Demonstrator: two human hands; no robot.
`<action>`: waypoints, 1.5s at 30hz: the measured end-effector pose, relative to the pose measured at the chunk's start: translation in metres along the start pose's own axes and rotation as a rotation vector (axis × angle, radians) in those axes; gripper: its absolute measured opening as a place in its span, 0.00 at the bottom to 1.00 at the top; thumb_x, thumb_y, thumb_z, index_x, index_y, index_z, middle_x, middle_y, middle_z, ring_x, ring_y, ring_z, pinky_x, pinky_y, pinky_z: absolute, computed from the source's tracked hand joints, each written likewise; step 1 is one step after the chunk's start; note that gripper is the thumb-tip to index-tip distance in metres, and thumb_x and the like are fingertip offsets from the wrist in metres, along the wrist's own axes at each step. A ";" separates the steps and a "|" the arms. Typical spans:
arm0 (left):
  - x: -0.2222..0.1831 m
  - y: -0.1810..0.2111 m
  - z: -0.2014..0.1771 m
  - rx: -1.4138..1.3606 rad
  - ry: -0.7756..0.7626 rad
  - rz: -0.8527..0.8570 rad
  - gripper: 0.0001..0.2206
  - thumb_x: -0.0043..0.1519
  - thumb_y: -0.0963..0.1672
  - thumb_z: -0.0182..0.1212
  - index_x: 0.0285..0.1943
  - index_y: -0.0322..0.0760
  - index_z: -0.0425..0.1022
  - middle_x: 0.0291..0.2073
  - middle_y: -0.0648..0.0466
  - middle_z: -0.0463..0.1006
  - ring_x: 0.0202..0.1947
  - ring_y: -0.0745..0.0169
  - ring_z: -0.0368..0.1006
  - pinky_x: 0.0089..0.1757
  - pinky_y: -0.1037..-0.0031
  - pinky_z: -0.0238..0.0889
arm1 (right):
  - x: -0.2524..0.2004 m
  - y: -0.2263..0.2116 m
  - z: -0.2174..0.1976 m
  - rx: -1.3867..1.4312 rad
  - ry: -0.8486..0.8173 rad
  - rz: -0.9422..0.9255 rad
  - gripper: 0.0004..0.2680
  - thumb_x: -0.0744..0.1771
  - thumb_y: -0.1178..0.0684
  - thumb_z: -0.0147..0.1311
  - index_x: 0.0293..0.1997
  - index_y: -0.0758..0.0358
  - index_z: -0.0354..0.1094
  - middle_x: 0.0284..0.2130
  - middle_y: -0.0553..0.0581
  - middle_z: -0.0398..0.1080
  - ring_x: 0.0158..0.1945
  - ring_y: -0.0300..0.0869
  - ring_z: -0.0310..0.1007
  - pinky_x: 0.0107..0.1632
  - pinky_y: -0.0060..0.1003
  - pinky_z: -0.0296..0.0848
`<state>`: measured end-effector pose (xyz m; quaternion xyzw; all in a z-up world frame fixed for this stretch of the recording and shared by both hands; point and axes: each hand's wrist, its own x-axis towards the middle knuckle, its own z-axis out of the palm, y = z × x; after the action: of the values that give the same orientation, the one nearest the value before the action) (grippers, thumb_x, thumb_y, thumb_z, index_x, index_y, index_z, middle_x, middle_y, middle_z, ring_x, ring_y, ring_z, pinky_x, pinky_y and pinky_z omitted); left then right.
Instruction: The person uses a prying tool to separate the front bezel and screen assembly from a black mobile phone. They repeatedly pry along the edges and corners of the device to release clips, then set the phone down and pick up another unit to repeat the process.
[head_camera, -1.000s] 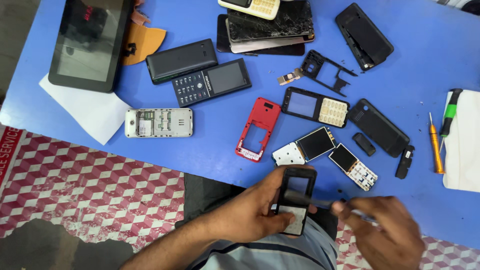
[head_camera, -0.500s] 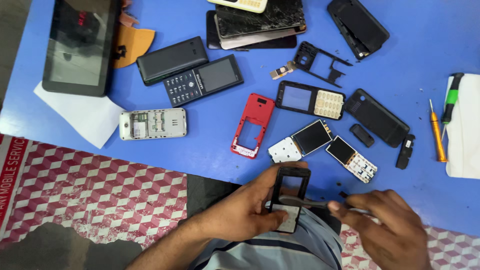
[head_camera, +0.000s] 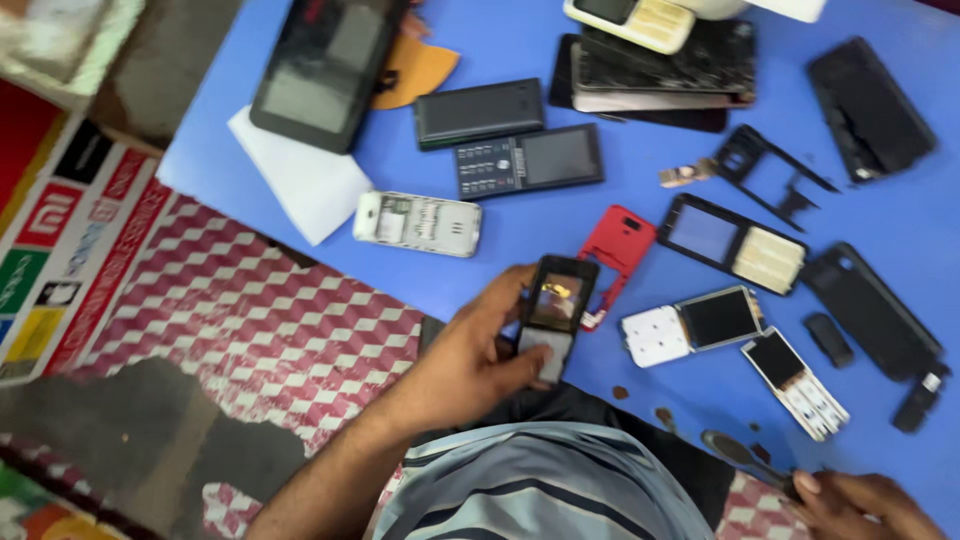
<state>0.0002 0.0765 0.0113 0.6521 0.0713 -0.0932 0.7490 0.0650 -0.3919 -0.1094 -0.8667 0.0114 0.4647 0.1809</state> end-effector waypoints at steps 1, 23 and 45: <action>0.000 0.004 -0.006 0.190 0.069 0.045 0.32 0.60 0.34 0.60 0.75 0.35 0.55 0.59 0.47 0.70 0.55 0.58 0.73 0.42 0.73 0.77 | 0.008 0.005 0.010 0.016 0.100 -0.149 0.06 0.69 0.57 0.57 0.42 0.72 0.76 0.32 0.69 0.77 0.34 0.47 0.78 0.42 0.41 0.79; 0.017 0.041 -0.008 1.121 0.369 0.011 0.24 0.56 0.46 0.68 0.62 0.42 0.71 0.47 0.47 0.74 0.37 0.39 0.78 0.37 0.54 0.72 | -0.028 -0.131 0.041 0.161 0.723 -0.915 0.11 0.60 0.63 0.64 0.45 0.62 0.78 0.26 0.53 0.74 0.29 0.38 0.76 0.35 0.31 0.79; 0.056 0.020 0.085 1.118 -0.092 0.685 0.23 0.57 0.45 0.72 0.59 0.33 0.71 0.58 0.47 0.73 0.60 0.47 0.68 0.53 0.54 0.62 | -0.106 -0.112 0.002 0.313 1.150 -0.515 0.09 0.68 0.66 0.60 0.53 0.69 0.72 0.42 0.66 0.76 0.43 0.41 0.81 0.39 0.26 0.78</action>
<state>0.0578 -0.0075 0.0301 0.9241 -0.2315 0.1000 0.2870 0.0241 -0.3024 0.0093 -0.9157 -0.0341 -0.1389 0.3755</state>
